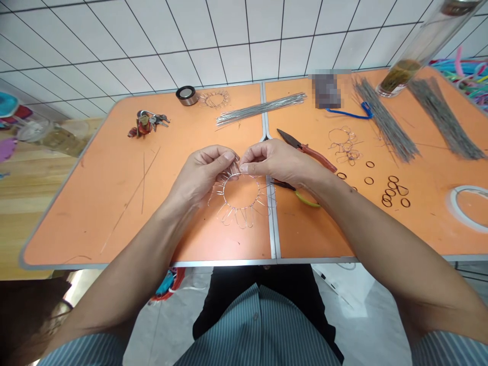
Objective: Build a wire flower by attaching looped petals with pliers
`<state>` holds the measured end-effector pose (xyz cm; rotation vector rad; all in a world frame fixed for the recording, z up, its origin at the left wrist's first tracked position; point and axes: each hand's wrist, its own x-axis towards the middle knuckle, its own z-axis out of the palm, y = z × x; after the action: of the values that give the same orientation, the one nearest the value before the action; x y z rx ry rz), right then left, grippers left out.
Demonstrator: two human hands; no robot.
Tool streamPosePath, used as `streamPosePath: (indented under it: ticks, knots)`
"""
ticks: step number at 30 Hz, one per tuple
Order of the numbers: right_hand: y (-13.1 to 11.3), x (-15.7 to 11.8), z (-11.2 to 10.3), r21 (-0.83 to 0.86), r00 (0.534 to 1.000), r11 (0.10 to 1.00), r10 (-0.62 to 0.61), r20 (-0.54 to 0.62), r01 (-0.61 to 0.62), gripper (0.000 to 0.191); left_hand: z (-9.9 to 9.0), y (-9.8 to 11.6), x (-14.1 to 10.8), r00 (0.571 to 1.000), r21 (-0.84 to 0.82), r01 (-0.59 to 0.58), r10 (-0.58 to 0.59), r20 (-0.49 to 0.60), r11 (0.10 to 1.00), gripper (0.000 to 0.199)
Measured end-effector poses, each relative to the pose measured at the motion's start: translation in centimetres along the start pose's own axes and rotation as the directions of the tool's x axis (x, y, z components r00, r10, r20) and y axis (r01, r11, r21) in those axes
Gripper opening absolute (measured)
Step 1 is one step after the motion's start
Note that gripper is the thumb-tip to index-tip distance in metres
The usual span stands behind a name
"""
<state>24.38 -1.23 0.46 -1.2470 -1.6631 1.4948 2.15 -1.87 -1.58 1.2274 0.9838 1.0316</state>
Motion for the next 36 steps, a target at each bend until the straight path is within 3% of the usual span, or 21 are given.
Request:
streamPosePath:
  ticks: [10,16,29,36]
  knots:
    - [-0.3,-0.2,0.5,0.108,1.0,0.994,0.029,0.011,-0.03,0.012,0.4,0.2,0.0,1.0,-0.006,-0.004,0.004,0.007,1.0,0.034]
    - [0.1,0.3,1.0,0.257,0.999,0.967,-0.003,0.039,-0.007,0.017,0.5,0.1,-0.1,1.0,-0.019,0.001,-0.001,-0.002,1.0,0.034]
    - [0.5,0.4,1.5,0.261,0.999,0.965,0.022,-0.028,-0.014,0.029,0.7,-0.2,-0.2,1.0,-0.043,0.014,-0.015,-0.016,0.999,0.029]
    - [-0.3,-0.1,1.7,0.249,0.998,0.968,0.046,-0.043,-0.033,0.024,0.7,-0.1,-0.2,1.0,-0.029,-0.001,0.0,-0.026,1.0,0.025]
